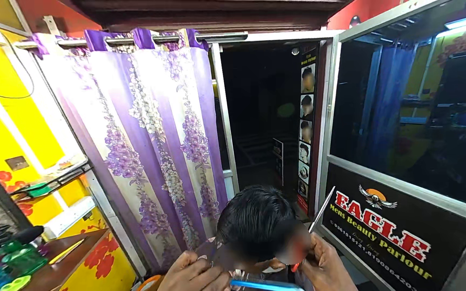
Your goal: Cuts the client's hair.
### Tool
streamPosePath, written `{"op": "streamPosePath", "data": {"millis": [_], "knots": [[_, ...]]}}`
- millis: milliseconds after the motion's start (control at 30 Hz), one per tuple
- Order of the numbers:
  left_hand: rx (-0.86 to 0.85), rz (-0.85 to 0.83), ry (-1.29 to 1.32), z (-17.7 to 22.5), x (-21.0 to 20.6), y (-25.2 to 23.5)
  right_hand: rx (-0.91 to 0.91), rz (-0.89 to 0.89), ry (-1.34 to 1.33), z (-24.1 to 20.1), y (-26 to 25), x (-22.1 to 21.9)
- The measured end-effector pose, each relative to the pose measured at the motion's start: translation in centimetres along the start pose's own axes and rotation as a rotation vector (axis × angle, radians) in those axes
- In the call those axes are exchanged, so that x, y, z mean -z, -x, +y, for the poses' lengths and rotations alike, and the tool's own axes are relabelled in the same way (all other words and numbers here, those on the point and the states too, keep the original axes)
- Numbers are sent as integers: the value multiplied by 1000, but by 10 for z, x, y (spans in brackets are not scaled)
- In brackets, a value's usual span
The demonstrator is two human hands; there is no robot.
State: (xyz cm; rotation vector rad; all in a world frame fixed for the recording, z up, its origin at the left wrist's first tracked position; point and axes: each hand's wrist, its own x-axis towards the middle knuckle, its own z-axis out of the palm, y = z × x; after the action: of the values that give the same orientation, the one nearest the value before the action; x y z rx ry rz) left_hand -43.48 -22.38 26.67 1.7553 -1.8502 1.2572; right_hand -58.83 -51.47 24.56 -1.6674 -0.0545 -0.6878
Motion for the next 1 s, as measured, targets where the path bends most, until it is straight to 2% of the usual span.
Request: {"op": "streamPosePath", "data": {"millis": [67, 133, 167, 233, 267, 333, 400, 500, 700, 800, 1000], "knots": [[97, 202, 14, -17, -2, -26, 14, -4, 17, -1, -2, 1], [340, 316, 92, -47, -11, -67, -1, 18, 26, -3, -3, 0], [486, 286, 197, -65, -19, -85, -10, 28, 30, -3, -3, -1], [817, 6, 612, -101, -31, -107, -16, 40, 16, -2, -4, -3], [910, -122, 855, -115, -38, -106, -12, 41, 6, 0, -4, -4], [958, -293, 1175, -128, -47, -89, -9, 33, 4, 3, -4, -5], [937, -312, 1273, -124, -41, -71, -7, 32, 9, 4, -4, -5], [775, -169, 1183, -104, -20, -51, -45, 52, 52, 2, -3, -7], [361, 120, 407, -55, 5, -19, -75, 85, 60, 1, -3, -6], [255, 188, 232, -29, 7, -7, -45, 76, 55, 3, -1, -6], [128, 202, -14, 1, 0, 5, -19, 68, 51, 3, 2, -4]]}}
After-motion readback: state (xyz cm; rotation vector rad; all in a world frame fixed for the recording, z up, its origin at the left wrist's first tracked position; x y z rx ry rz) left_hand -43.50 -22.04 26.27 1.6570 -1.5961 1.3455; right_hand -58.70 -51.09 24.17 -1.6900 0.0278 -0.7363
